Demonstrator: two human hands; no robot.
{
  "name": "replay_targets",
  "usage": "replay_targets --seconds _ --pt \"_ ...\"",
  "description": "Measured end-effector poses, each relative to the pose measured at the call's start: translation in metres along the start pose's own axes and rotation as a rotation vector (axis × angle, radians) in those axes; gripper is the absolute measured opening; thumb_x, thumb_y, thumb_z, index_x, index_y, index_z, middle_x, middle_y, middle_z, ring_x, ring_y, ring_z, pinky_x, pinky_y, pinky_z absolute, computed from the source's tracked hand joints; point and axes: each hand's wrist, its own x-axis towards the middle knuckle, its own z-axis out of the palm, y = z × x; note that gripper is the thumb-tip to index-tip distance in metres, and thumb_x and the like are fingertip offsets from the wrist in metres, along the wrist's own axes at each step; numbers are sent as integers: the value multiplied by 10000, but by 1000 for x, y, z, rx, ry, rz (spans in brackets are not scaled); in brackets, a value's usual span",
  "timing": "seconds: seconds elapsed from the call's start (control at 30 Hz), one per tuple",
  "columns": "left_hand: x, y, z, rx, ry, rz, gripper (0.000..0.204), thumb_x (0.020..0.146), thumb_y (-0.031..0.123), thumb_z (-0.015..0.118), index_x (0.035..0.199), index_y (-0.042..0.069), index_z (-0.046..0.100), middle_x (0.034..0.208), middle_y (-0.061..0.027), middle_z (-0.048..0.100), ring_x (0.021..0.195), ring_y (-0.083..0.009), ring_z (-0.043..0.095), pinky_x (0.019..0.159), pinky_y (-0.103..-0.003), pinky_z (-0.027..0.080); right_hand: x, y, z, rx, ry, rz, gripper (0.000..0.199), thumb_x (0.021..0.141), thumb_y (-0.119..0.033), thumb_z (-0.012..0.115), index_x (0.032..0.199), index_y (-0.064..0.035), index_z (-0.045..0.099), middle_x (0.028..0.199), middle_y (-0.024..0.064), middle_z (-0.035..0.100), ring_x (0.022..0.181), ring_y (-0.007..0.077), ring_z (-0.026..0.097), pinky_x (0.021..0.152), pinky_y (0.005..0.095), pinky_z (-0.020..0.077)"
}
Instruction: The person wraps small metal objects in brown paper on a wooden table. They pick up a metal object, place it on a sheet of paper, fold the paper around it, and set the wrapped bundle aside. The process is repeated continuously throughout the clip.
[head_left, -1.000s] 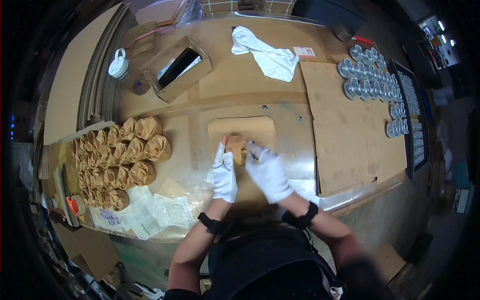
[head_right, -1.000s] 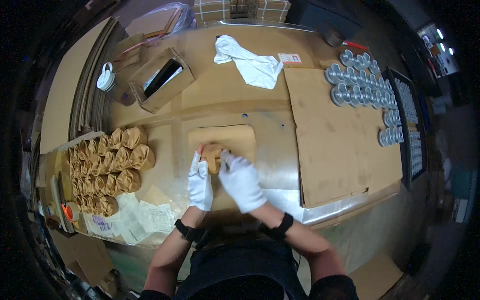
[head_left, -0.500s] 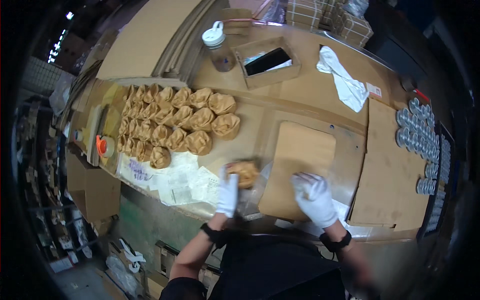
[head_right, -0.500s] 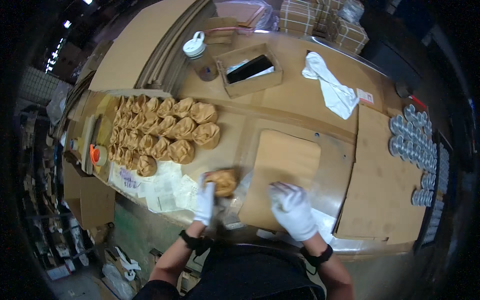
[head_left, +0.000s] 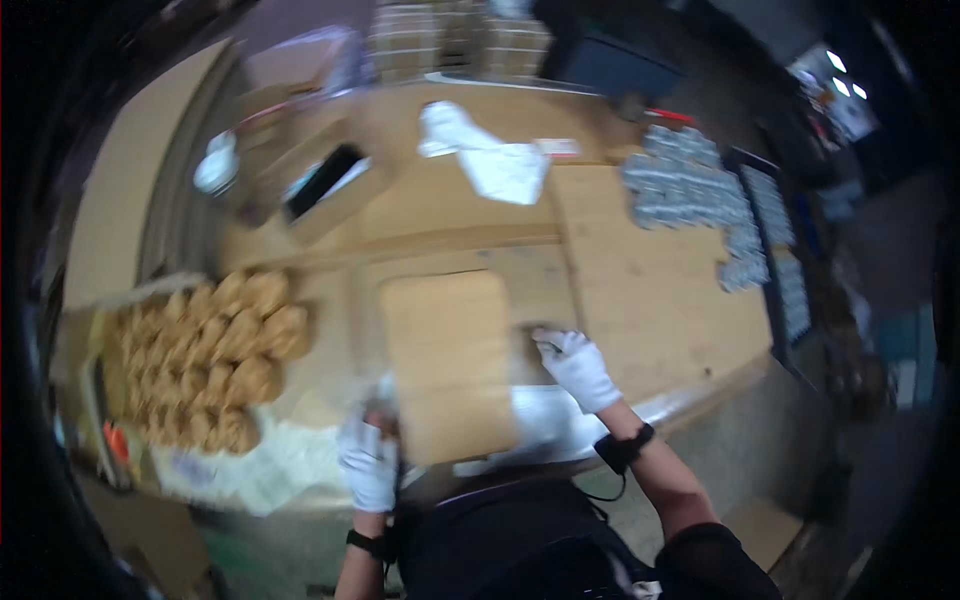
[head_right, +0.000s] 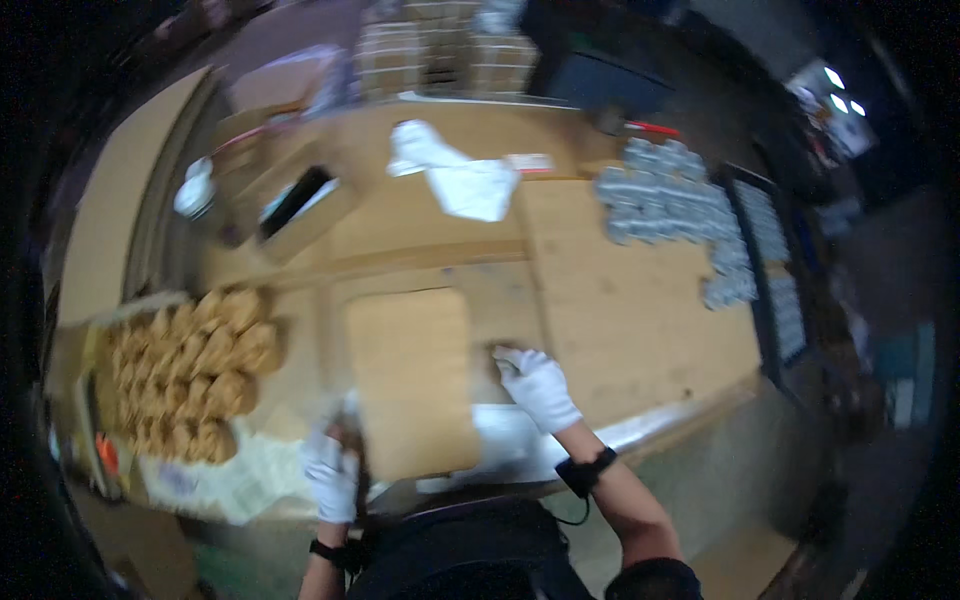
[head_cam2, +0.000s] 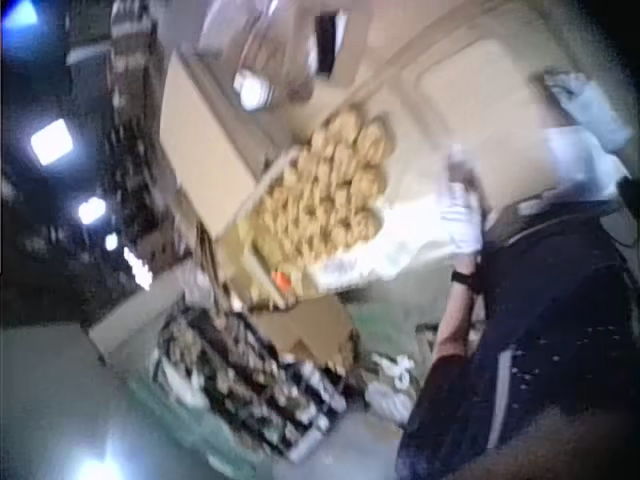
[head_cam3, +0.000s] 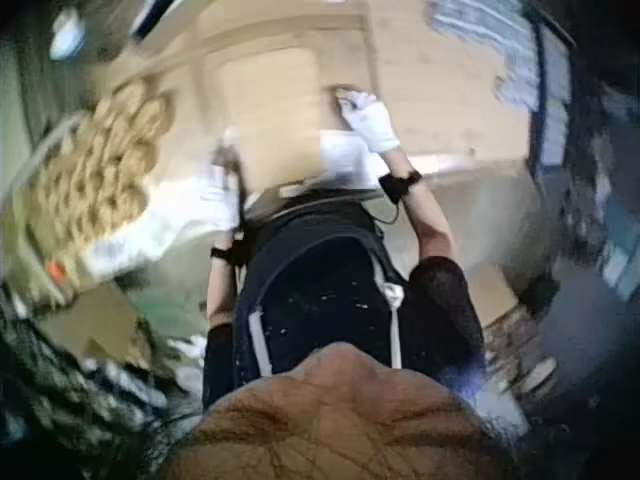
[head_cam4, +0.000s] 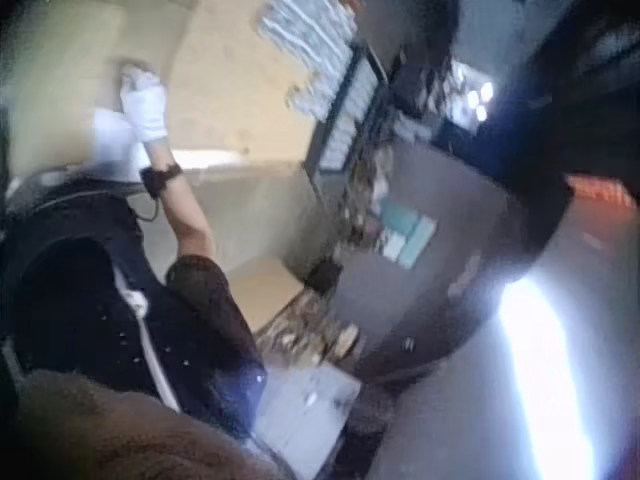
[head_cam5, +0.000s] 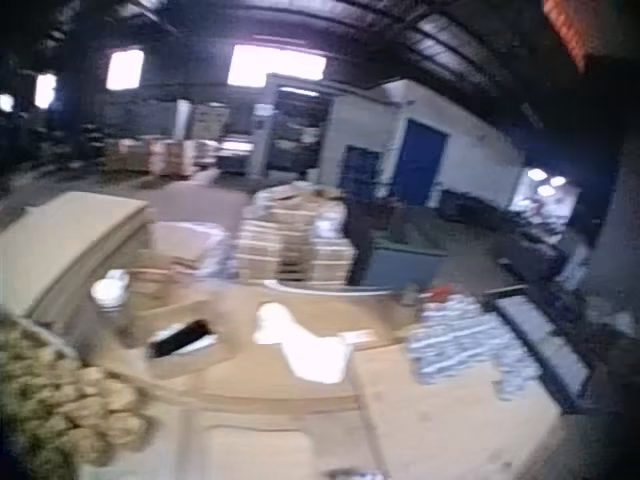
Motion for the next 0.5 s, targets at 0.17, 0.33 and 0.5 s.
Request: replay_targets --seconds 0.17,0.33,0.5 --pt "22 67 36 62 -255 592 535 711 242 744 1204 93 597 1267 -134 566 1121 -334 574 996 -503 438 28 170 -75 -28 289 533 203 844 -210 653 972 -75 734 864 220 689 821 406 667 763 462 554" --pt "28 87 19 7 -362 602 499 736 211 751 1200 143 582 1296 -131 522 1153 -363 529 948 -556 443 17 322 -180 -562 455 902 221 826 -239 685 952 -68 744 924 198 715 890 377 699 805 482 567" --pt "22 83 24 94 -292 635 427 812 160 737 1198 199 560 1274 -116 522 1114 -379 528 870 -545 477 25 406 -212 -680 314 871 242 865 -266 647 1015 -102 742 974 185 720 912 361 692 834 452 551"
